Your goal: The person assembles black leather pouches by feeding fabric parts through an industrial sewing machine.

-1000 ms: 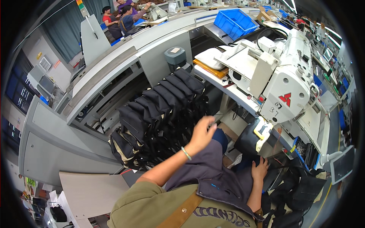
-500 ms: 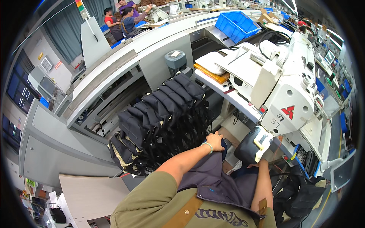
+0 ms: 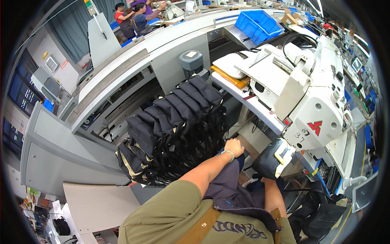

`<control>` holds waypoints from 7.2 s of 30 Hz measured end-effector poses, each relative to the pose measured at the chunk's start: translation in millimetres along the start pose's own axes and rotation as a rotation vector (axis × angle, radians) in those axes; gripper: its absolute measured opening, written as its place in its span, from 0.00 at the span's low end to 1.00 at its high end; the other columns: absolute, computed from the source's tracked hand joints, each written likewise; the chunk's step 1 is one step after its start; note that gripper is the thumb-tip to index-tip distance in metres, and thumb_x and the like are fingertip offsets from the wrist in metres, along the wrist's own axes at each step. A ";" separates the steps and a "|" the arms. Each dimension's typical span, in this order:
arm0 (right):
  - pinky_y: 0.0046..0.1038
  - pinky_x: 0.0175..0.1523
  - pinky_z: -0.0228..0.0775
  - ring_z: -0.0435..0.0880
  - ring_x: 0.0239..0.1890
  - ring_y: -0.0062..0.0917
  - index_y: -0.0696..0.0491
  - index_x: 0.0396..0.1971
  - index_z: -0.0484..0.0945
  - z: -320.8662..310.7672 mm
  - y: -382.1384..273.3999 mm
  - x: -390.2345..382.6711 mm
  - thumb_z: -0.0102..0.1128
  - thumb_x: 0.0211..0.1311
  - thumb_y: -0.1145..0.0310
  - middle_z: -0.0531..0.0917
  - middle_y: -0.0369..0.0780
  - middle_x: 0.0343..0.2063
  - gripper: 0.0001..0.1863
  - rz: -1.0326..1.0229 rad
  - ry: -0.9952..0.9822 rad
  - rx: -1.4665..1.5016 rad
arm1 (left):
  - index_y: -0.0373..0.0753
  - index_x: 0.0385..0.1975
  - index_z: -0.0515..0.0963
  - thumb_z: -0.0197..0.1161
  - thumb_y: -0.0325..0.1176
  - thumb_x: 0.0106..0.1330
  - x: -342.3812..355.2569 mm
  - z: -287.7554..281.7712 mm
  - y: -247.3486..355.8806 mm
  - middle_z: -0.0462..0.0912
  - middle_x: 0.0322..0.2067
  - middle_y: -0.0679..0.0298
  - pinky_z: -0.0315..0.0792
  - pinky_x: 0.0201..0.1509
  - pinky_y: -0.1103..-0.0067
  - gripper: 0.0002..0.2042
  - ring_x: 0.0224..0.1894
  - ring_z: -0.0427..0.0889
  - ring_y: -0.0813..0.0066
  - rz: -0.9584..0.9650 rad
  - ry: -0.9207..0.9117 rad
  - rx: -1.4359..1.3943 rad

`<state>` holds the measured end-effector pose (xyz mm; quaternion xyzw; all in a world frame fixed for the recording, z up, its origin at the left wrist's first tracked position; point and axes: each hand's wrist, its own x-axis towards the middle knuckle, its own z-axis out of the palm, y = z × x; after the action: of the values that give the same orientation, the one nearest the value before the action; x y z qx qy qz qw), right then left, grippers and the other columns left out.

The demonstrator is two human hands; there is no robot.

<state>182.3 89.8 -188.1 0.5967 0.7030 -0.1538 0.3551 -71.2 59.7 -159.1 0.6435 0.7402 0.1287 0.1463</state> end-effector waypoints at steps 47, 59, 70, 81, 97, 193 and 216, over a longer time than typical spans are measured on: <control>0.52 0.66 0.61 0.74 0.66 0.41 0.48 0.64 0.76 33.8 -24.4 -71.5 0.52 0.64 0.49 0.74 0.43 0.65 0.31 0.094 -0.047 -0.436 | 0.45 0.63 0.72 0.66 0.56 0.59 -67.0 -32.9 7.0 0.68 0.63 0.48 0.67 0.59 0.58 0.34 0.61 0.69 0.46 0.169 -0.101 0.210; 0.39 0.65 0.65 0.76 0.63 0.43 0.59 0.67 0.67 113.9 -69.2 -38.2 0.61 0.57 0.55 0.76 0.52 0.60 0.39 -0.533 -0.192 0.288 | 0.39 0.71 0.62 0.55 0.65 0.63 -94.3 0.5 25.6 0.59 0.69 0.41 0.70 0.52 0.45 0.42 0.58 0.67 0.20 0.329 -0.073 0.903; 0.42 0.56 0.74 0.82 0.52 0.46 0.59 0.49 0.80 95.4 -53.5 -88.6 0.60 0.59 0.64 0.83 0.51 0.49 0.20 -0.540 -0.014 0.410 | 0.35 0.33 0.82 0.57 0.31 0.65 -161.9 53.7 44.2 0.85 0.38 0.52 0.79 0.40 0.67 0.08 0.39 0.87 0.61 0.682 -0.453 0.343; 0.26 0.56 0.73 0.84 0.48 0.23 0.62 0.49 0.80 65.8 34.8 -215.8 0.55 0.72 0.72 0.86 0.40 0.44 0.12 -0.418 0.536 1.602 | 0.32 0.34 0.80 0.65 0.20 0.60 -154.7 -141.9 105.8 0.84 0.37 0.55 0.76 0.45 0.70 0.04 0.39 0.83 0.59 0.698 0.275 -0.529; 0.20 0.47 0.69 0.76 0.39 0.15 0.55 0.41 0.74 -80.7 43.5 -156.4 0.57 0.70 0.71 0.78 0.34 0.35 0.05 -0.440 1.102 1.782 | 0.36 0.64 0.69 0.64 0.33 0.64 -78.6 -160.0 169.5 0.69 0.61 0.45 0.62 0.66 0.59 0.27 0.66 0.64 0.44 0.733 0.121 -0.059; 0.19 0.38 0.68 0.74 0.31 0.12 0.54 0.34 0.71 -90.7 14.5 -157.9 0.56 0.69 0.73 0.75 0.32 0.26 0.04 -0.385 1.268 2.023 | 0.24 0.69 0.58 0.68 0.33 0.65 -59.3 -122.9 136.0 0.66 0.67 0.42 0.59 0.73 0.68 0.36 0.70 0.65 0.56 0.501 -0.199 -0.904; 0.17 0.34 0.67 0.72 0.29 0.10 0.50 0.34 0.69 -92.4 1.7 -148.8 0.53 0.73 0.71 0.73 0.30 0.28 0.04 -0.630 1.175 2.469 | 0.27 0.65 0.64 0.69 0.33 0.63 -56.9 -140.1 146.2 0.74 0.59 0.46 0.67 0.65 0.67 0.32 0.61 0.75 0.56 0.657 -0.157 -0.702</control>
<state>160.1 40.7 -21.4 0.3156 0.2625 -0.4679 -0.7827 16.3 23.3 28.7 0.7628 0.3964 0.3610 0.3616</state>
